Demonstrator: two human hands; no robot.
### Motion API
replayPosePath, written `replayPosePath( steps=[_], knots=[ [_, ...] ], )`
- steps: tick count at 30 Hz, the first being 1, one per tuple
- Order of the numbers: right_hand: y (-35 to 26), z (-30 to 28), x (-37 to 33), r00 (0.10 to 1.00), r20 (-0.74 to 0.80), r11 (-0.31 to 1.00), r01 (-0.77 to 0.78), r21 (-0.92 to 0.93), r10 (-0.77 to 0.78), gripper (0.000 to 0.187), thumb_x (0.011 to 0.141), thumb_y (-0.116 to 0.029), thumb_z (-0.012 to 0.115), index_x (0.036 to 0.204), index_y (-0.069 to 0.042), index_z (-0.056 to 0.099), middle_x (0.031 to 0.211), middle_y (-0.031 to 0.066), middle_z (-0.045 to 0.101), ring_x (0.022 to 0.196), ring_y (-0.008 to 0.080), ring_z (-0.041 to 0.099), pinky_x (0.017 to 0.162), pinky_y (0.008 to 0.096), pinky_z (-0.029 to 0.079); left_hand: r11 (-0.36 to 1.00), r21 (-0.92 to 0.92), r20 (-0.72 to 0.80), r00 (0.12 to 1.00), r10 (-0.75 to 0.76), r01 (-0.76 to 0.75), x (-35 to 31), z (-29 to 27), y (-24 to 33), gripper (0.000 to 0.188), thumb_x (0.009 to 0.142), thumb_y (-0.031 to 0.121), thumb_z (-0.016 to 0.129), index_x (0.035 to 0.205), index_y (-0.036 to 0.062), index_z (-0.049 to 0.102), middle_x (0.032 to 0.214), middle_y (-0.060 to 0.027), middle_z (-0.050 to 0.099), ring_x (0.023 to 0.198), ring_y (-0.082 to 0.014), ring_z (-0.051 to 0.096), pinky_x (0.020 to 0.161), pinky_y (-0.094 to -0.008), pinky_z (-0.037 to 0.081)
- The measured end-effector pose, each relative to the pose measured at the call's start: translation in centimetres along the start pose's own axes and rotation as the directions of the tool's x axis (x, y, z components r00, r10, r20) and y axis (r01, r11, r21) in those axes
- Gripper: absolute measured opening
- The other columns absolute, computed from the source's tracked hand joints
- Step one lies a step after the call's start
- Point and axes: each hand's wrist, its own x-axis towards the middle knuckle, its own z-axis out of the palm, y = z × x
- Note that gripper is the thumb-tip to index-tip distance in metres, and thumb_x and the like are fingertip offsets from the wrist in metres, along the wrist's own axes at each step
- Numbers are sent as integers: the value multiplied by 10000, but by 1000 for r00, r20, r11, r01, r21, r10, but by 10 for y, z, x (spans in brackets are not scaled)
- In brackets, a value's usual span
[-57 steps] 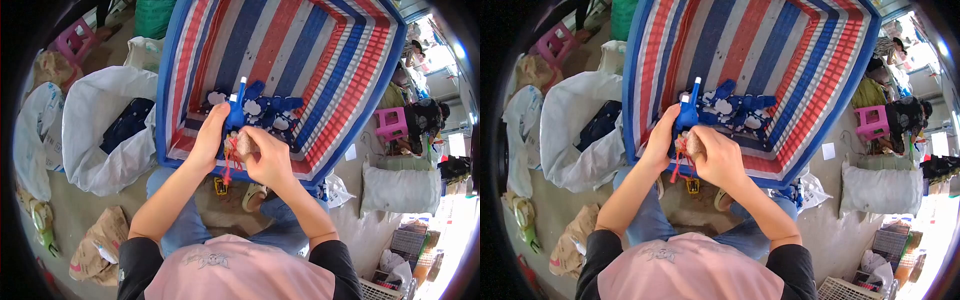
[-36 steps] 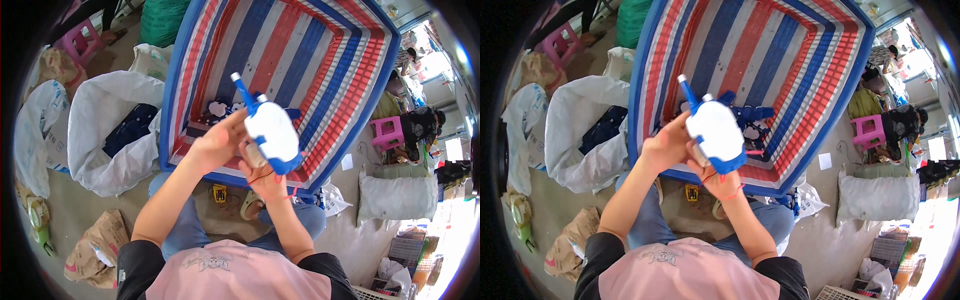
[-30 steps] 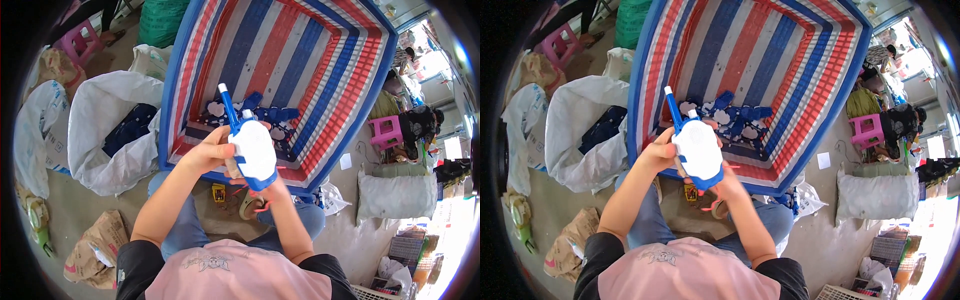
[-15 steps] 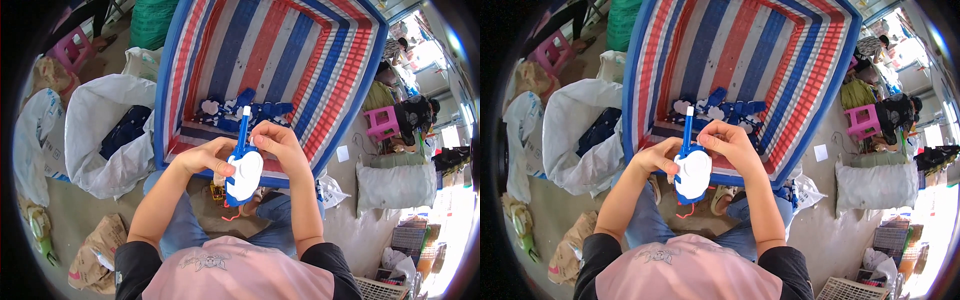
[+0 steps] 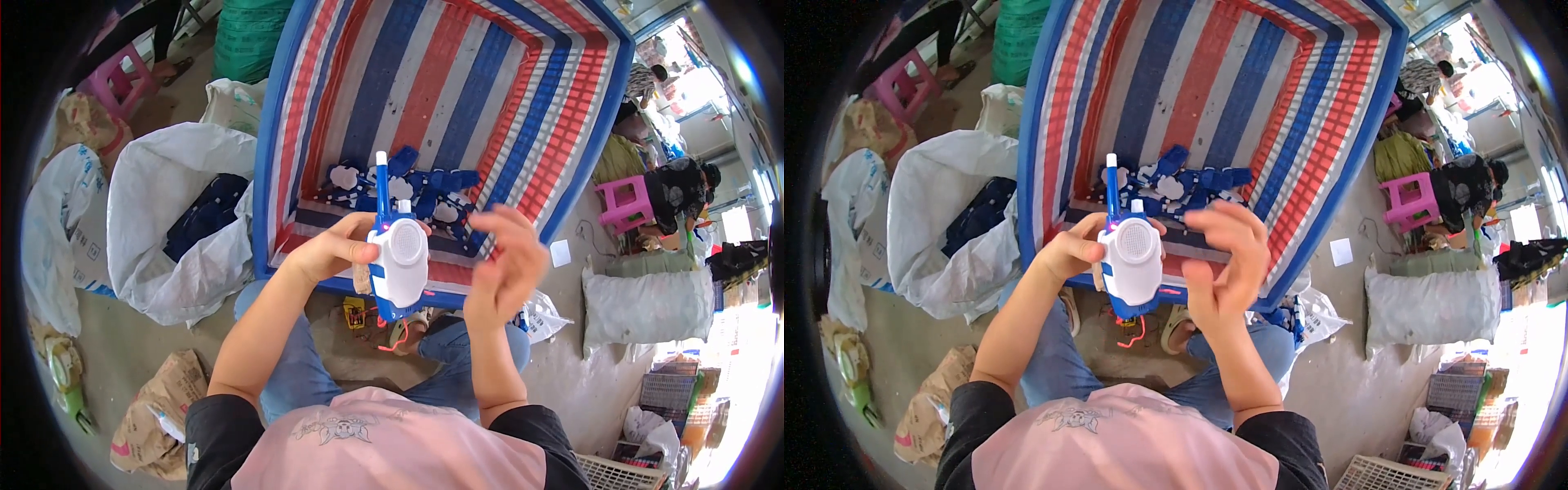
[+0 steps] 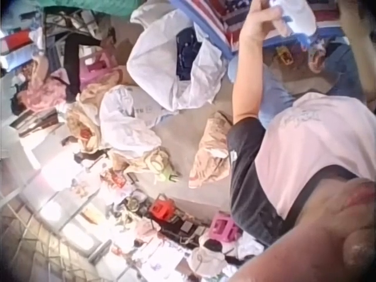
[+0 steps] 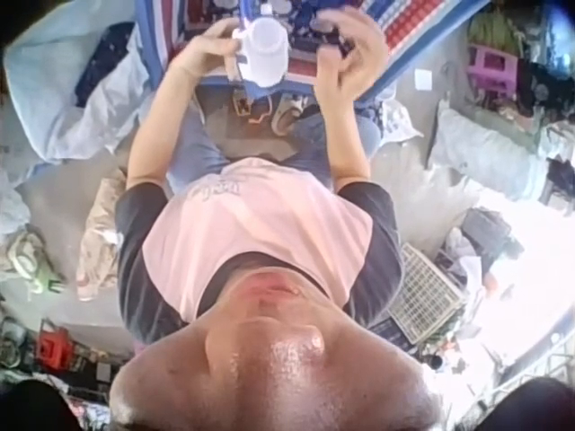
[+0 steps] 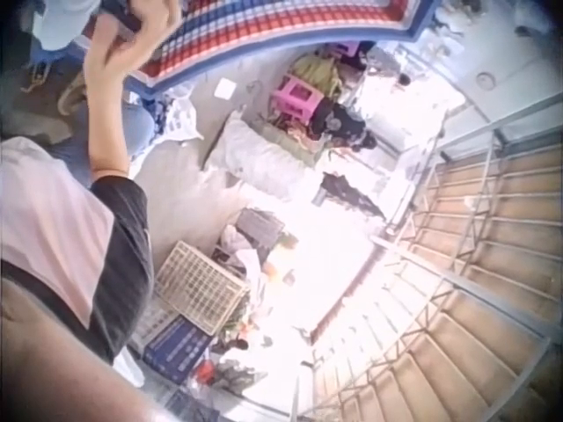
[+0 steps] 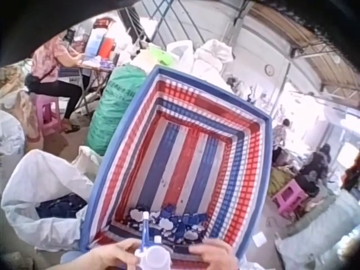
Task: Assembling plastic toy radio components by fitting internal circuits into blue housings and snapping on white covers.
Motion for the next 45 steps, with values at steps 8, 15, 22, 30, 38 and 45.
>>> replayPosePath(
  steps=[8,15,22,30,38,45],
  knots=[
    [-3,-11,-13,989,150,995,26,-99,-11,406,831,-535,571,862,-133,521,1002,49,660,1027,261,551,1068,529,167,999,-30,-58,997,42,-44,1,-11,-12,868,585,406,801,1264,-30,481,1157,-136,590,1058,-225,570,982,-332,373],
    [-4,-5,-14,977,215,994,3,-106,20,332,825,-415,624,922,-111,532,1009,5,657,1008,241,569,1083,525,150,999,-40,-49,998,31,-33,-4,-2,-2,805,608,374,789,1247,-21,502,1163,-132,586,1095,-223,546,999,-335,356],
    [-4,-1,-15,963,218,987,-152,-60,161,319,957,-381,450,969,-65,491,951,112,659,1009,241,562,1067,495,232,989,-122,-82,994,75,-85,-3,-15,-15,948,559,411,808,1303,-37,426,1200,-163,564,1109,-244,555,979,-348,392],
    [14,18,-64,-28,603,-394,-781,484,797,367,864,-92,564,1217,-13,498,1107,94,600,906,210,613,655,294,502,915,-302,39,955,293,-268,6,-7,-10,938,614,418,770,1349,-5,368,1386,-221,383,1323,-333,337,1080,-440,289],
    [11,49,-71,341,765,-231,-817,529,546,475,888,-381,542,1255,-84,487,1087,144,614,911,301,632,612,357,549,929,-199,-84,950,301,-312,-13,-20,-21,912,654,385,801,1331,-33,356,1098,-140,592,863,-161,628,580,-224,502],
    [19,52,-74,168,816,-140,-947,289,553,554,793,-72,637,1304,-15,429,1082,81,600,971,170,600,796,345,528,841,248,-224,817,532,-480,-71,-4,39,925,607,340,831,1304,-43,358,1229,-183,516,1138,-280,534,989,-412,407]
  ],
)
